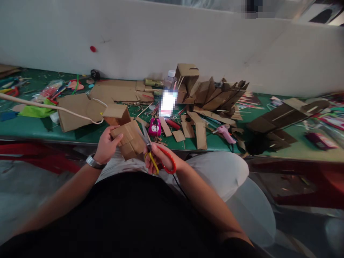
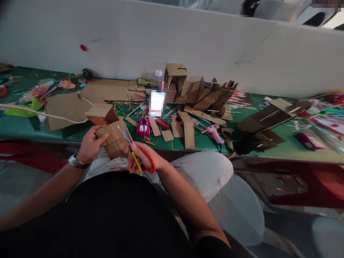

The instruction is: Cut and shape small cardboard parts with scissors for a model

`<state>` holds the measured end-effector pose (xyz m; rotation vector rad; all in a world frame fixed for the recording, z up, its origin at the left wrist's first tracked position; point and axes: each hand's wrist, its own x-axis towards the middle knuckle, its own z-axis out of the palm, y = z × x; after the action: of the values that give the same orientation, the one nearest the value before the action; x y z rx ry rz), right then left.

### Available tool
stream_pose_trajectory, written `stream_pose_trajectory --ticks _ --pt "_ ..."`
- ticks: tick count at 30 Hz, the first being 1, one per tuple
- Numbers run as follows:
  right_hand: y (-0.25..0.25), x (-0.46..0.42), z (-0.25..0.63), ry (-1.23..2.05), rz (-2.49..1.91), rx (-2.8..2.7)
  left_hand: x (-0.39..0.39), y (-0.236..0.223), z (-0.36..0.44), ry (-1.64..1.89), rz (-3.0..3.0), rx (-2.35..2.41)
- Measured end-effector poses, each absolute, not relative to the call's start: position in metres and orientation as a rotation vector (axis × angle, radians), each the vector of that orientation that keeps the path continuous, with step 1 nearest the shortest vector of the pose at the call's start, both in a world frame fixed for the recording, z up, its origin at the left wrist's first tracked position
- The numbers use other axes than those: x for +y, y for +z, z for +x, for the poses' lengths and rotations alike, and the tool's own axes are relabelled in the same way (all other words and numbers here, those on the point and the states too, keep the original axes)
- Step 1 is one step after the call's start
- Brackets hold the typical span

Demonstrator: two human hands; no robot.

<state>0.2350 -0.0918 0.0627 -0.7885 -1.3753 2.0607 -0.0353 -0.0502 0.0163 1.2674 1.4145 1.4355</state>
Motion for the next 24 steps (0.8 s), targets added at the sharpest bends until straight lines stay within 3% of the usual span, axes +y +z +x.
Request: stream_pose_trajectory --ticks 7,17,24 --pt "0.054 -0.091 0.227 2.188 -0.966 -1.443 -0.041 0.008 -0.039 1.598 1.116 1.383" --pt "0.049 -0.090 0.225 2.000 -1.109 -1.602 -0.043 0.013 -0.030 1.590 1.044 1.310" --pt "0.051 -0.090 0.225 2.069 -1.087 -1.509 -0.043 0.012 -0.029 1.610 1.103 1.331"
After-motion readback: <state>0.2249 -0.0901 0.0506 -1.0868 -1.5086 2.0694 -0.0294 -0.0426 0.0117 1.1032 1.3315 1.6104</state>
